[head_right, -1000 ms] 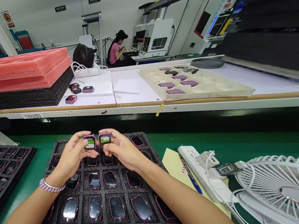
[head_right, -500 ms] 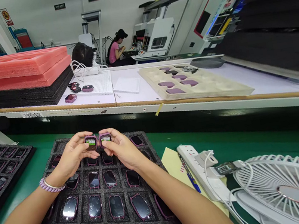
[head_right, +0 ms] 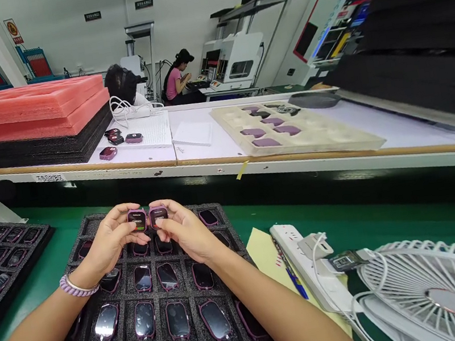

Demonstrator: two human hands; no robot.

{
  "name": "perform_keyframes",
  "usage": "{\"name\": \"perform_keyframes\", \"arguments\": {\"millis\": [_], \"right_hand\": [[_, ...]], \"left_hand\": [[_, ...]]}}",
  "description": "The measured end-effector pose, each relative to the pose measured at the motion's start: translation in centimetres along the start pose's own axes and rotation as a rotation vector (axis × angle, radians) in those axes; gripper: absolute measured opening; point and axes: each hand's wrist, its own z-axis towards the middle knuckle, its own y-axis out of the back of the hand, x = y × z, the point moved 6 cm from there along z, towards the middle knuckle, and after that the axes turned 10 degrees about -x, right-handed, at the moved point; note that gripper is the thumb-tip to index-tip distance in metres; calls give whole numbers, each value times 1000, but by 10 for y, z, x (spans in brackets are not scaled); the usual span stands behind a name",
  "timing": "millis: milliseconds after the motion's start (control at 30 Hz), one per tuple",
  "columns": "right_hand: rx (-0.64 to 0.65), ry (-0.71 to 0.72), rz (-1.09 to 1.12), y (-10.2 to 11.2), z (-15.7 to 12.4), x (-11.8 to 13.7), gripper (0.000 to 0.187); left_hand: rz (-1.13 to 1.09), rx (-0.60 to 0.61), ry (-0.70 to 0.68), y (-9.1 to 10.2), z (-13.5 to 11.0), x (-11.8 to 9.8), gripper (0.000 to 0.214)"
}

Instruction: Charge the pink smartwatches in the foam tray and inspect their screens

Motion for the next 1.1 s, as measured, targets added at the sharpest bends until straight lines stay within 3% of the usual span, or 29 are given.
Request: {"name": "perform_keyframes", "arguments": {"millis": [700,900,1000,1100], "right_hand": [[-6,-28,-9,-3,-5,2,50],[0,-5,48,-3,-2,7,64],[40,63,21,-10,-15,26,61],[79,261,-150,-24,-54,57,50]], "left_hand": [[16,-54,-9,3,-2,-1,43],[48,-60,-107,0,-5,-14,57],[-16,34,-153,-12,-34,-38,59],[-75,349,-107,-35,-84,-59,59]]}}
